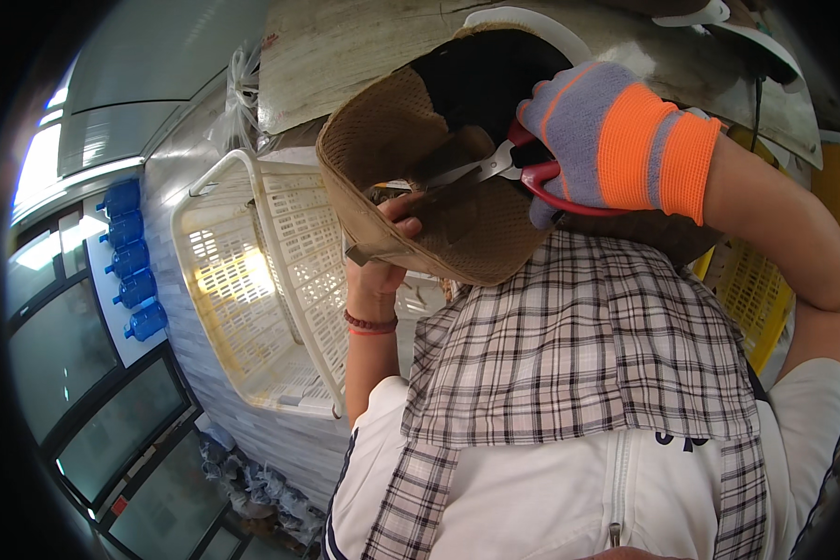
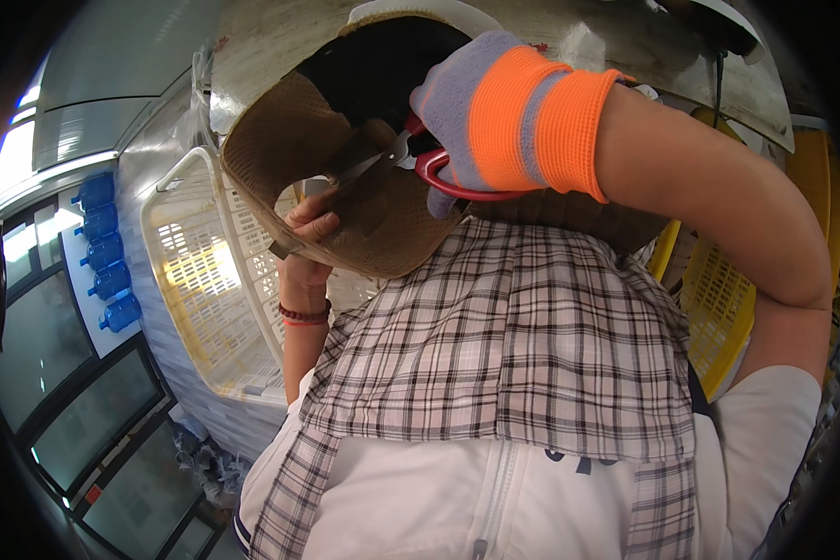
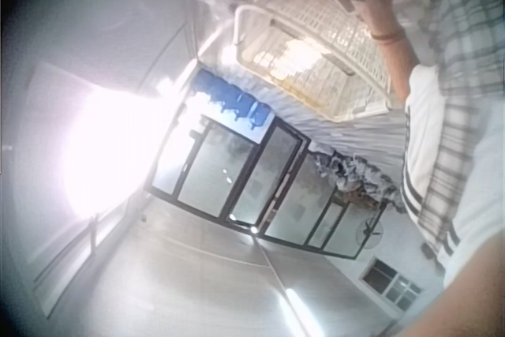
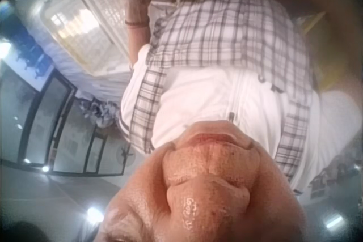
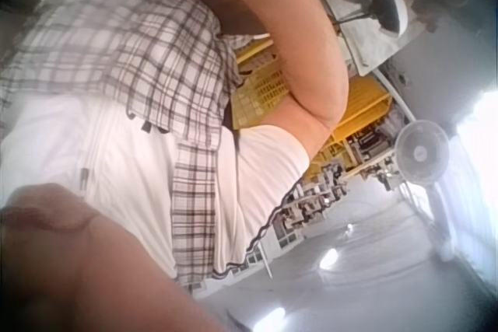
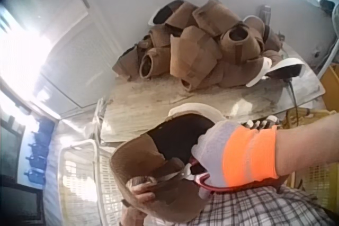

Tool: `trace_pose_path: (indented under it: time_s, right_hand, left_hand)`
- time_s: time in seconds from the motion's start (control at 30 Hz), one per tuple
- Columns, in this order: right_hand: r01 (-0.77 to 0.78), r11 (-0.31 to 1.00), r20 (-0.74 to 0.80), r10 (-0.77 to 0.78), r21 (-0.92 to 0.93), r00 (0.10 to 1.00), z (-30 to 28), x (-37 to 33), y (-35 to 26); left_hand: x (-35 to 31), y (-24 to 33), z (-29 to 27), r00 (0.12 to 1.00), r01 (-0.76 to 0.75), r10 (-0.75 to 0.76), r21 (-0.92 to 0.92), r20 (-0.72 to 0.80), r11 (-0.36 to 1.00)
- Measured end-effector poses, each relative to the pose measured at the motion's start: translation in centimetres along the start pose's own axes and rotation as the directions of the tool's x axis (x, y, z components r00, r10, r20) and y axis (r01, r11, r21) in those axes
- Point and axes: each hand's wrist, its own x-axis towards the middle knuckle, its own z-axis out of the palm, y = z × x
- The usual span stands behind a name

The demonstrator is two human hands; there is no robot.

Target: The person uses shears to trim excess material from the edges of brown shoe uppers. They hold each upper with one hand and cut along the perimeter with the other, then place the trimmed pieces into a white basket. The process is repeated for multiple uppers.

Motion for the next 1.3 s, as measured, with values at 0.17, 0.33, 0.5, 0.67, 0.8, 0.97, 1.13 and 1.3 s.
trace_pose_path:
  time_s: [0.17, 0.33, 0.5, 0.67, 0.8, 0.97, 1.13, 1.3]
  right_hand:
    - [-0.020, 0.998, 0.072, 0.016, 0.059, 0.997, -0.8, -0.2, -0.2]
    - [-0.005, 0.999, 0.144, -0.001, 0.043, 0.990, -1.0, 0.5, -1.0]
    - [0.004, 1.000, 0.170, -0.004, 0.001, 0.985, -0.9, 1.0, -1.1]
    - [0.028, 0.999, 0.206, -0.020, -0.035, 0.978, -1.0, 1.4, -1.3]
    - [0.024, 0.999, 0.185, -0.016, -0.039, 0.983, -1.4, 0.8, -1.1]
    - [-0.017, 1.000, 0.172, 0.015, 0.009, 0.985, -1.8, -0.2, -0.6]
    - [-0.079, 0.995, 0.341, 0.054, 0.060, 0.939, -3.1, 0.4, 0.1]
    - [-0.191, 0.852, 0.498, -0.091, 0.488, 0.863, -3.0, 1.5, 4.7]
  left_hand:
    - [0.1, -0.2, -0.3, 1.000, -0.003, 0.003, -0.030, -0.015, 1.000]
    - [0.1, -0.5, -0.9, 0.998, -0.025, 0.021, -0.088, -0.053, 0.996]
    - [0.2, -0.1, -0.6, 0.999, 0.003, -0.008, -0.169, -0.032, 0.986]
    - [0.2, -0.1, -0.8, 0.999, 0.027, -0.032, -0.169, -0.025, 0.985]
    - [0.3, -0.3, -0.9, 0.999, 0.012, -0.016, -0.116, -0.034, 0.993]
    - [1.6, -0.7, -1.2, 0.990, -0.124, 0.134, -0.194, 0.037, 0.973]
    - [4.5, -1.9, -2.7, 0.877, -0.387, 0.454, -0.327, 0.157, 0.862]
    - [7.0, -1.2, -2.7, 0.918, -0.347, 0.387, -0.299, 0.084, 0.889]
